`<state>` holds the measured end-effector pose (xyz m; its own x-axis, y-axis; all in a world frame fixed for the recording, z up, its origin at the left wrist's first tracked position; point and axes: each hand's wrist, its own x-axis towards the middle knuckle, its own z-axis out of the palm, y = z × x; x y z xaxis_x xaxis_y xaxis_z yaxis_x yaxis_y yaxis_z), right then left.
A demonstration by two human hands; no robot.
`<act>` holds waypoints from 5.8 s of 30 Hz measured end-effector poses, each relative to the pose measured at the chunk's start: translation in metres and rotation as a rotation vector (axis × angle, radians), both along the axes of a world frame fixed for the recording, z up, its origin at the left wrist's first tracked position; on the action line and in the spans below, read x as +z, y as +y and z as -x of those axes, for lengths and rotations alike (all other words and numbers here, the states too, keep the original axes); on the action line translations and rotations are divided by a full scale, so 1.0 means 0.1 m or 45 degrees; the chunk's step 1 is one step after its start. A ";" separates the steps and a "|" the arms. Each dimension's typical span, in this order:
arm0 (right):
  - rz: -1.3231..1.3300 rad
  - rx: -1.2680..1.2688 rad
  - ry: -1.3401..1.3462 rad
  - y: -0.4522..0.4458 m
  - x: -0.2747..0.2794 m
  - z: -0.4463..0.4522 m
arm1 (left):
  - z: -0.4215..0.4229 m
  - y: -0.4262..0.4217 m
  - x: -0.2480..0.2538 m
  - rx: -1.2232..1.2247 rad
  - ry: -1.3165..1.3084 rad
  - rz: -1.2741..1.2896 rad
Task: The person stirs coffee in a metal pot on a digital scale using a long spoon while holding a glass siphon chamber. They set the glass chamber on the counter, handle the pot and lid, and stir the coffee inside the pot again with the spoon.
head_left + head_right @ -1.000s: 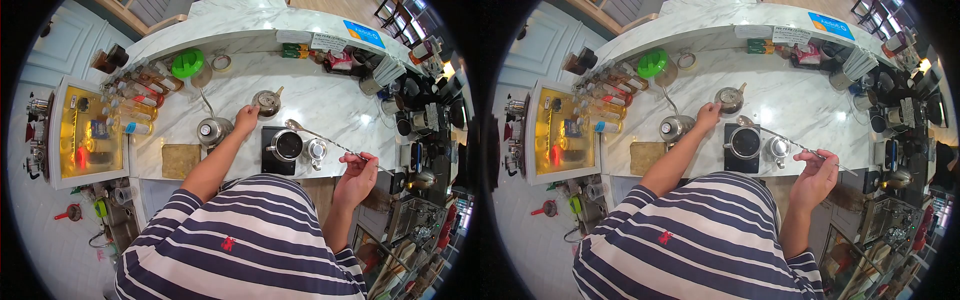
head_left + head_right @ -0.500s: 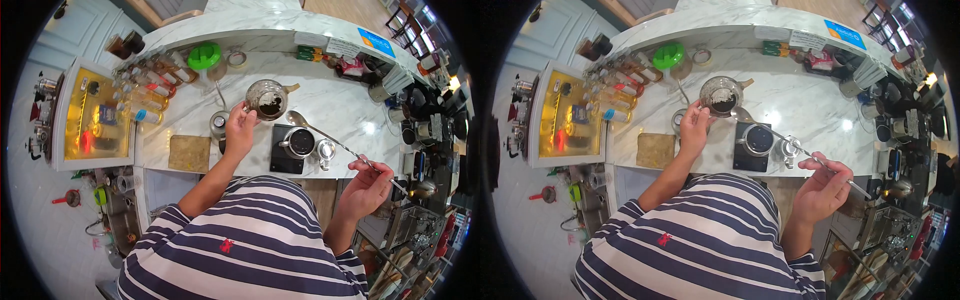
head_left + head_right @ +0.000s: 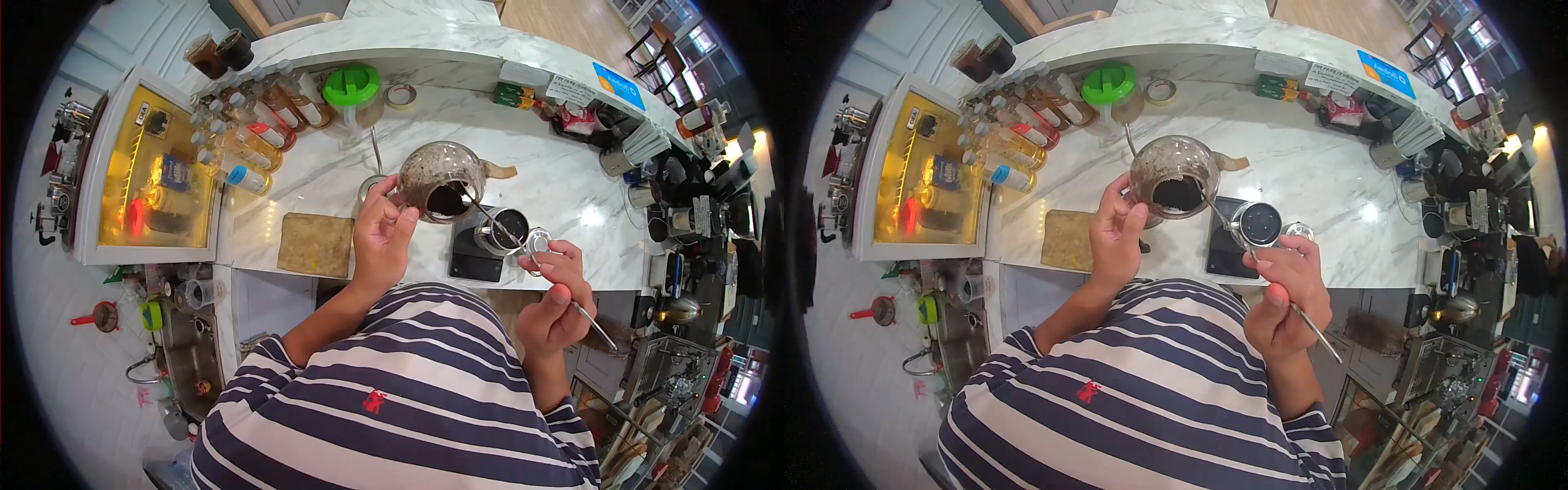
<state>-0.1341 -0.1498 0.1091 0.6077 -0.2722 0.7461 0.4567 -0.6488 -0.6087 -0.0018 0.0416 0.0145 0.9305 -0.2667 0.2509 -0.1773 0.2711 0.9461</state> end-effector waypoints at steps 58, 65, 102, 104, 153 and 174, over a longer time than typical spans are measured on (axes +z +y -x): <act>-1.097 -0.824 0.039 -0.21 -0.94 0.79 | -0.99 -1.14 -1.75 -0.192 1.017 -0.186; -1.042 -0.801 0.102 -0.23 -0.97 0.73 | -1.06 -1.22 -1.97 -0.094 1.040 -0.279; -0.301 -0.680 0.467 -0.04 -0.83 0.62 | 0.03 -0.68 -0.61 -0.436 -0.404 -0.787; -0.297 -0.734 0.508 -0.07 -0.81 0.62 | 0.02 -0.70 -0.62 -0.429 -0.416 -0.787; 0.014 -0.615 0.576 -0.10 -0.60 0.56 | 0.02 -0.73 -0.60 -0.445 -0.396 -0.756; -0.020 -0.575 0.546 -0.16 -0.63 0.54 | 0.01 -0.73 -0.62 -0.441 -0.398 -0.776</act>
<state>-0.1878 -0.1657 0.0462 0.6745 -0.5814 0.4551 -0.1478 -0.7102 -0.6883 -0.0029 -0.0312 -0.0474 0.6783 -0.7060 0.2036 -0.4613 -0.1936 0.8658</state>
